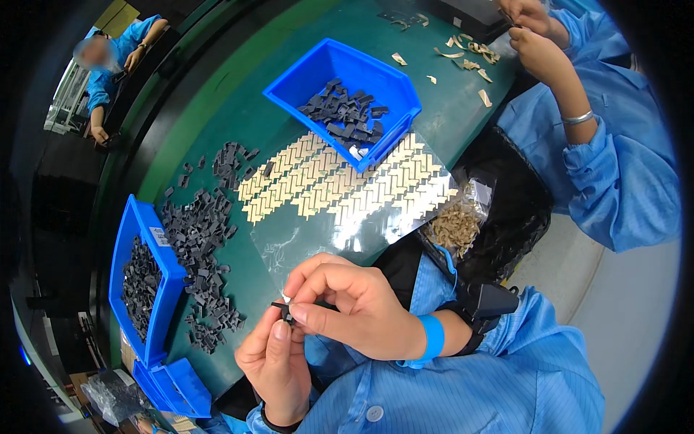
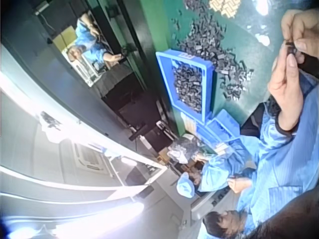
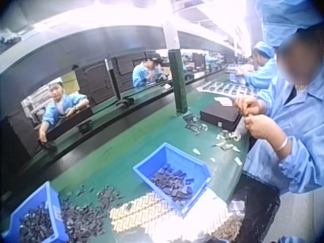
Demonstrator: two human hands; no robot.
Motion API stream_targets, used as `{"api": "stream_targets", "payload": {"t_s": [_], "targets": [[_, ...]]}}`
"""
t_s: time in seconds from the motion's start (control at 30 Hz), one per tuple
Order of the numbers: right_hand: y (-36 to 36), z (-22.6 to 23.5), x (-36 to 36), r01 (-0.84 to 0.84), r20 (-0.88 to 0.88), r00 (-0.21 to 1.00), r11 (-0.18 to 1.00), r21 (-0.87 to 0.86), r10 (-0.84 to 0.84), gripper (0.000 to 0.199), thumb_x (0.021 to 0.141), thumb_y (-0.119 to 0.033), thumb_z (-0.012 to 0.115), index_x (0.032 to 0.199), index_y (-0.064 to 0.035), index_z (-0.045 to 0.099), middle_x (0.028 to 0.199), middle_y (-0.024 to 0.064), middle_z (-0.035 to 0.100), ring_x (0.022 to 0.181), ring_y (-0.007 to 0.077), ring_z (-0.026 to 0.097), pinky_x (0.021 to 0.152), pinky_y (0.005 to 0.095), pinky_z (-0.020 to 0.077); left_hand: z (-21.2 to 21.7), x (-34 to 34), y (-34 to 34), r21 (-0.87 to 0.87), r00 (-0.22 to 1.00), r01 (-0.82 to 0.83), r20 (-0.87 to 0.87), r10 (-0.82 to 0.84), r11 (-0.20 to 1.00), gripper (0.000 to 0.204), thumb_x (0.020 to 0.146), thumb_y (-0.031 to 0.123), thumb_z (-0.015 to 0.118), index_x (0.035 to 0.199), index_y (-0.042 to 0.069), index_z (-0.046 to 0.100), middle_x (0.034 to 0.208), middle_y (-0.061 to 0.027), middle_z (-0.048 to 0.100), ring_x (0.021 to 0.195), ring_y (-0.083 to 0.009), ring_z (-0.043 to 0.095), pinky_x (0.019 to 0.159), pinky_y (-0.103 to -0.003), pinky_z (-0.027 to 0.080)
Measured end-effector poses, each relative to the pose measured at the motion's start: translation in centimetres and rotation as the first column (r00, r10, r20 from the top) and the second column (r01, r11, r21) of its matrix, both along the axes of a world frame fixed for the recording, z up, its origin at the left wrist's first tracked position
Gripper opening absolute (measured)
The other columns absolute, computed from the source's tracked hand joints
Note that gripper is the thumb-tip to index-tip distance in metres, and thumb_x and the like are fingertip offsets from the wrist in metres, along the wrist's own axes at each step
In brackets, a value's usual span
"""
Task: Manually assembling small black plastic components by hand on a factory line.
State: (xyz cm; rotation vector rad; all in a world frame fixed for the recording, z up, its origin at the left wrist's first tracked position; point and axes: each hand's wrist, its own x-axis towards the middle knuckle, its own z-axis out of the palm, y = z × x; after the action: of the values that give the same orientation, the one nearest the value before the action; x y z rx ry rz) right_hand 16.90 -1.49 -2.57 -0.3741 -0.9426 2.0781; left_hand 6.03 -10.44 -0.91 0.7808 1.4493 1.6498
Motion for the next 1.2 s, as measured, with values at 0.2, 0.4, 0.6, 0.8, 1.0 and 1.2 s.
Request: {"api": "stream_targets", "payload": {"t_s": [0.2,0.4,0.6,0.8,1.0,1.2], "targets": [[-0.18,-0.43,-0.33,-0.003,-0.062,0.998,1.000,-0.025,0.001,0.004,0.084,0.006,0.054,0.088,0.0046,0.054,0.105,0.0145,0.048,0.083,0.0155,0.058,0.071,0.0268,0.0512,-0.28,-0.38,-0.21,0.050,0.990,-0.014,0.142,0.007,0.999,0.024,0.084,-0.004,0.057,0.107,-0.007,0.059,0.096,-0.0173,0.064,0.079,-0.0209,0.064,0.075,-0.032,0.052],[-0.30,-0.17,-0.50,0.017,-0.009,1.000,0.998,-0.062,-0.017,0.001,0.084,0.005,0.056,0.084,0.0040,0.055,0.104,0.0136,0.049,0.081,0.0127,0.057,0.068,0.0237,0.0504,-0.26,0.00,0.01,0.053,0.985,-0.007,0.172,-0.003,0.999,0.029,0.081,-0.011,0.058,0.109,-0.006,0.058,0.099,-0.0172,0.063,0.082,-0.0210,0.064,0.077,-0.030,0.052],[-0.21,-0.19,-0.47,0.018,0.015,1.000,0.998,-0.060,-0.017,0.003,0.085,0.003,0.056,0.082,0.0033,0.055,0.104,0.0130,0.050,0.076,0.0103,0.058,0.067,0.0215,0.0500,-0.33,-0.01,0.04,0.036,0.984,0.002,0.178,-0.008,0.999,0.029,0.081,-0.011,0.057,0.109,-0.006,0.058,0.099,-0.0173,0.063,0.081,-0.0202,0.065,0.077,-0.030,0.052],[-0.07,0.13,-0.52,0.039,0.048,0.998,0.999,-0.038,-0.037,0.005,0.085,0.002,0.057,0.081,0.0029,0.055,0.103,0.0128,0.050,0.073,0.0093,0.058,0.066,0.0215,0.0501,0.01,0.27,0.37,0.031,0.976,-0.028,0.218,0.020,0.999,0.029,0.081,-0.011,0.058,0.110,-0.006,0.058,0.098,-0.0171,0.063,0.081,-0.0203,0.065,0.077,-0.030,0.052],[-0.02,0.13,-0.53,0.049,0.048,0.998,0.998,-0.045,-0.047,0.005,0.085,0.002,0.057,0.081,0.0026,0.055,0.103,0.0129,0.050,0.074,0.0099,0.058,0.066,0.0220,0.0504,0.03,0.32,0.50,0.045,0.977,-0.022,0.214,0.012,0.999,0.030,0.081,-0.011,0.057,0.111,-0.006,0.057,0.100,-0.0178,0.063,0.083,-0.0205,0.064,0.078,-0.031,0.052],[0.06,-0.18,-0.62,0.043,0.046,0.998,0.999,-0.005,-0.043,0.004,0.084,0.003,0.057,0.081,0.0028,0.054,0.103,0.0130,0.049,0.080,0.0115,0.057,0.067,0.0229,0.0511,0.11,0.33,0.54,0.053,0.970,-0.027,0.244,0.013,0.998,0.030,0.082,-0.011,0.057,0.111,-0.006,0.057,0.103,-0.0183,0.062,0.084,-0.0209,0.064,0.079,-0.032,0.052]]}}
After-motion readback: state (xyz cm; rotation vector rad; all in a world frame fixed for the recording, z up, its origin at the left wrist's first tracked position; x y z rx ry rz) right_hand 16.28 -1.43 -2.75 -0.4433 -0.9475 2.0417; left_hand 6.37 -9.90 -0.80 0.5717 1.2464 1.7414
